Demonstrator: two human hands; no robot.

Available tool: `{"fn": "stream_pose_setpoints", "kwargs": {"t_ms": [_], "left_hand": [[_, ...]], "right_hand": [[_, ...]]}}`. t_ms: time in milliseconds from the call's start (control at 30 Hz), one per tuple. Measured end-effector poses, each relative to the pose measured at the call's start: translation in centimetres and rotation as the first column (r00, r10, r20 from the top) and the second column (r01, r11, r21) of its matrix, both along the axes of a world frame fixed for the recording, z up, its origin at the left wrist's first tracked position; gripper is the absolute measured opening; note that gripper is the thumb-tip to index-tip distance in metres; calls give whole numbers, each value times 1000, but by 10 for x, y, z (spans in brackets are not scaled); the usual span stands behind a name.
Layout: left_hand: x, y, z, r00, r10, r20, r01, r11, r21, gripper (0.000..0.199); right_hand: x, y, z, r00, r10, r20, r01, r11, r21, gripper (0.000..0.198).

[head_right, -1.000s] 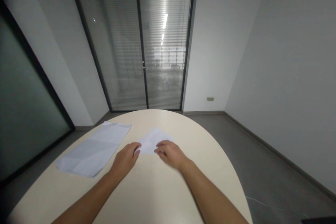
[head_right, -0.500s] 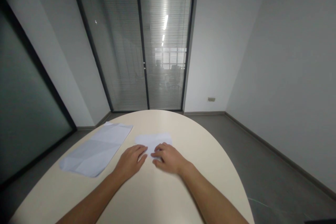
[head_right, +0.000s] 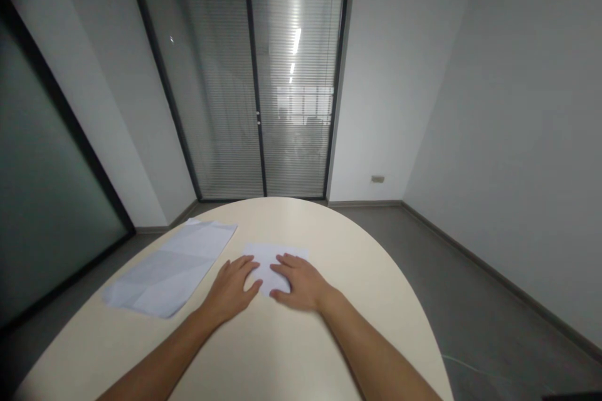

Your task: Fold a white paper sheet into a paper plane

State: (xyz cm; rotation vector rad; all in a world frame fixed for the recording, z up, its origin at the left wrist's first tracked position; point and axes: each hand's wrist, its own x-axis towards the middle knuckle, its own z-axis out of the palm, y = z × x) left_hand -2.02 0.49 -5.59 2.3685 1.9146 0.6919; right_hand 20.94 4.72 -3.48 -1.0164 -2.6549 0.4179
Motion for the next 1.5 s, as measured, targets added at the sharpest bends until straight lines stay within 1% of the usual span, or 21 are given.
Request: {"fn": "stream_pose_setpoints", "kwargs": {"t_ms": [133, 233, 267, 333, 400, 467, 533, 600, 833, 933, 1033, 1100, 1233, 1300, 1400, 1500], "left_hand": [[-1, 2, -8, 1000, 26, -4, -26, 999, -45, 36], [-2, 4, -12, 1000, 22, 7, -22, 999, -45, 36], [-3, 5, -13, 1000, 14, 15, -13, 999, -36, 36], [-4, 6, -13, 999, -14, 32, 14, 1000, -8, 34], [-5, 7, -12, 998, -54, 40, 53, 998, 22, 31], [-6, 7, -10, 996, -80, 33, 79, 996, 42, 30], [-6, 6, -9, 997, -81, 18, 80, 996, 43, 28], [-5, 5, -8, 998, -70, 3, 69, 997, 32, 28], [-3, 2, -5, 998, -68, -14, 68, 998, -10, 36], [-4, 2, -3, 997, -75, -27, 74, 996, -40, 41], [-5, 2, -3, 996, -80, -33, 78, 996, -53, 43], [-6, 3, -5, 996, -81, -31, 79, 996, -48, 45], [-7, 4, -8, 997, -69, -15, 69, 997, -24, 58], [-7, 5, -8, 998, -62, 2, 62, 998, 5, 62], [-8, 6, -7, 995, -93, 31, 90, 993, 76, 58], [-8, 8, -7, 983, -172, 60, 165, 981, 101, 39]], "right_hand": [[9, 10, -4, 993, -109, 54, 110, 994, -5, 73], [15, 16, -6, 976, -201, 81, 201, 980, 4, 73], [16, 17, -5, 974, -212, 78, 211, 977, 16, 71], [16, 16, -3, 983, -173, 54, 170, 984, 53, 66], [15, 13, 0, 998, -60, 28, 58, 996, 72, 61], [13, 11, 2, 999, 44, 17, -45, 998, 44, 58], [11, 9, 2, 996, 89, 8, -89, 996, -1, 58], [11, 10, 2, 995, 98, -4, -98, 995, -20, 59], [14, 15, -3, 996, 83, -18, -83, 997, 8, 59], [14, 15, -6, 998, 70, -4, -70, 998, -3, 60], [14, 15, -5, 998, 54, 16, -54, 998, -13, 60], [13, 14, -3, 999, 52, 8, -52, 999, 11, 58], [12, 13, 1, 992, 105, -64, -99, 992, 81, 49], [12, 13, 1, 987, 143, -67, -138, 987, 80, 54], [14, 13, -2, 986, 162, -32, -160, 986, 44, 72], [14, 12, -3, 989, 147, -10, -147, 989, 9, 79]]}}
